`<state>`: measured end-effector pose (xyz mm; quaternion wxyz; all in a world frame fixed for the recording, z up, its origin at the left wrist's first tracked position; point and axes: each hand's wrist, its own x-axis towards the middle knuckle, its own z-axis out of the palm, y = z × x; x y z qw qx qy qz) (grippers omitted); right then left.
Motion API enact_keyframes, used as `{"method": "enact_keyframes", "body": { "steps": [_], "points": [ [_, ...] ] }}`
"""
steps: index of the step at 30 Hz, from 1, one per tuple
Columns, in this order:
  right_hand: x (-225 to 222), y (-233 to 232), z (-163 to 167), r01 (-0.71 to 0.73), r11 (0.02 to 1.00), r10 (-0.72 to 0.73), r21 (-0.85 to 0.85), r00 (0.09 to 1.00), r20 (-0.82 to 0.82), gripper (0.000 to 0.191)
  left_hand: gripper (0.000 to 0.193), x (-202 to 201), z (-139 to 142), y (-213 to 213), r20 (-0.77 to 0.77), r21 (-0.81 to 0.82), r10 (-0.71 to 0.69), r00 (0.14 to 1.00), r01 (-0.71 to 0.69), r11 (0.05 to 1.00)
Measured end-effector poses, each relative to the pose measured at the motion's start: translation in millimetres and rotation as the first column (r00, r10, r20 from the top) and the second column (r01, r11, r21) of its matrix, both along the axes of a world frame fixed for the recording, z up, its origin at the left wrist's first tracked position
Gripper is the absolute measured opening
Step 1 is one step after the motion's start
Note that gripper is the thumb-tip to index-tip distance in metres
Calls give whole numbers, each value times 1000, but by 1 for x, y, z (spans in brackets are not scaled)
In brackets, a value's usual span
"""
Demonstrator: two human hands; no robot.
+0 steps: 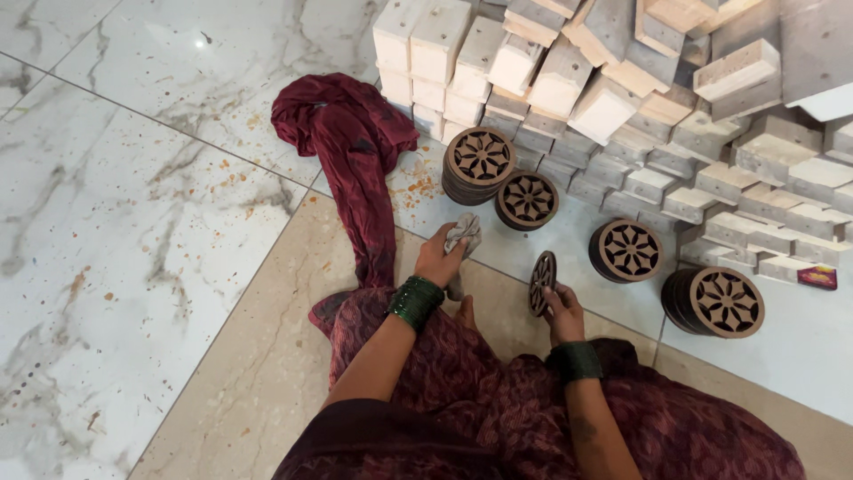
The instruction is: The person sits on the floor and wipes carved round wooden decorations one at a time with a cloth, turning each piece to clean its surface, then sets it back with the others.
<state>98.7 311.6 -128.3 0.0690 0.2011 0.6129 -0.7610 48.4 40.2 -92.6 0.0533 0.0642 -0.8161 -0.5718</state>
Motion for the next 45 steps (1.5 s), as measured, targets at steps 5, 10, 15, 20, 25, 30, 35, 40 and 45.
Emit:
{"method": "enact_keyframes", "body": {
  "steps": [5,10,15,20,25,30,35,40,45],
  "points": [
    [-4,-5,3,104,962,-26,252,955,-297,52,47,-1,2,5,17,21,-39,999,39,999],
    [-7,-7,4,195,928,-62,316,920,-386,61,46,-2,2,3,-5,14,-39,999,39,999],
    [-9,-9,4,205,927,-87,313,931,-354,59,49,-5,-1,1,52,-1,-40,998,40,999],
    [0,-12,4,149,725,122,673,933,-338,63,46,-6,-3,3,-122,18,-64,990,67,998],
    [0,-24,4,149,736,129,660,927,-353,66,49,-3,-1,3,12,-26,-67,998,67,997],
    [-4,-32,10,184,724,58,665,944,-324,66,49,-2,-3,5,29,-20,-85,996,86,996],
    [-6,-32,5,165,860,14,482,938,-346,48,48,-5,-8,7,-94,-21,-58,994,57,998],
    [-3,-31,-3,68,964,-22,258,984,-177,32,56,-4,-7,12,-12,34,-28,1000,29,999],
    [2,-46,1,54,902,113,428,928,-355,34,63,2,-13,31,58,90,-85,995,79,993]
  ]
}}
